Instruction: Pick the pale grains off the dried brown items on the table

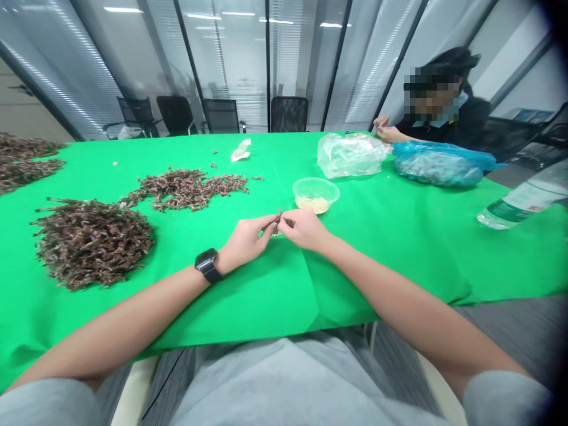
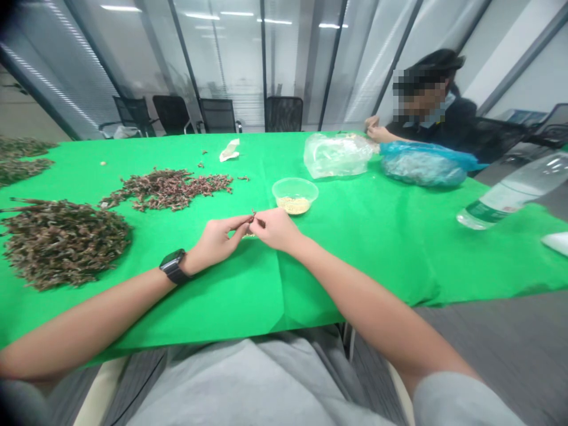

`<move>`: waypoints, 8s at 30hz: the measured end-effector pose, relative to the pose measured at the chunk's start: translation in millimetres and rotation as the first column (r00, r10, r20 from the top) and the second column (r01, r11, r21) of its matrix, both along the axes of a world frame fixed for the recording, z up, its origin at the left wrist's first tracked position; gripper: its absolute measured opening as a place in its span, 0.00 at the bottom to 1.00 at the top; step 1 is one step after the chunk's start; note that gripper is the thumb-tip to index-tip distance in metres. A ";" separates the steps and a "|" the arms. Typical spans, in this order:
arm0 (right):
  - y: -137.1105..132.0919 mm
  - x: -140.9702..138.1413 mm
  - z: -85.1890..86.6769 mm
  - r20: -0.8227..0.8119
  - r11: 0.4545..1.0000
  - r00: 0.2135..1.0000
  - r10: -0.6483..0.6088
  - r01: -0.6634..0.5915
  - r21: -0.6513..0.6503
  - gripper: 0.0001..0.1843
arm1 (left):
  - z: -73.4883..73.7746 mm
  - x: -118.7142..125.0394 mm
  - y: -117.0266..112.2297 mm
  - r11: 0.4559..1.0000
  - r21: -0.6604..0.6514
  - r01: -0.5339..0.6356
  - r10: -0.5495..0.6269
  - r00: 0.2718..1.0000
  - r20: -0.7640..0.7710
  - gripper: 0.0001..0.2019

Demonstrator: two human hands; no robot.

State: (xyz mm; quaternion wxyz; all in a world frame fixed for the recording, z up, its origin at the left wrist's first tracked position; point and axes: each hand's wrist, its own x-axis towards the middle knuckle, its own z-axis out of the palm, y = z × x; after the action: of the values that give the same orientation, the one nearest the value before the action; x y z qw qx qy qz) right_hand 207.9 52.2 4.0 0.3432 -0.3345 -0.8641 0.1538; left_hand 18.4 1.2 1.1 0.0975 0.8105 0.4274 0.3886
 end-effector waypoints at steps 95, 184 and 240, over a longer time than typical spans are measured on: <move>-13.5 -2.4 9.8 -0.257 0.938 0.946 0.197 -0.259 -0.232 0.16 | -13.4 0.2 14.8 0.678 -0.454 0.578 -0.046 0.650 0.758 0.22; -8.9 -1.8 -0.7 -0.080 0.941 0.996 -0.031 0.002 -0.338 0.19 | 85.2 -297.0 -123.7 0.534 0.167 -0.829 0.846 0.524 -0.100 0.12; 10.4 -3.1 -14.7 0.158 0.965 0.984 -0.086 0.122 -0.234 0.01 | 19.4 -96.3 199.4 0.957 -0.057 -0.285 0.167 0.700 -0.695 0.09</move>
State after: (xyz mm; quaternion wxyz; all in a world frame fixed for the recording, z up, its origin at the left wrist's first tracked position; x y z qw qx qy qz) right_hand 204.8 62.6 -10.7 0.2431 -0.4294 -0.8428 0.2151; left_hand -77.9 200.7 20.5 -0.0501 0.8267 0.5591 0.0366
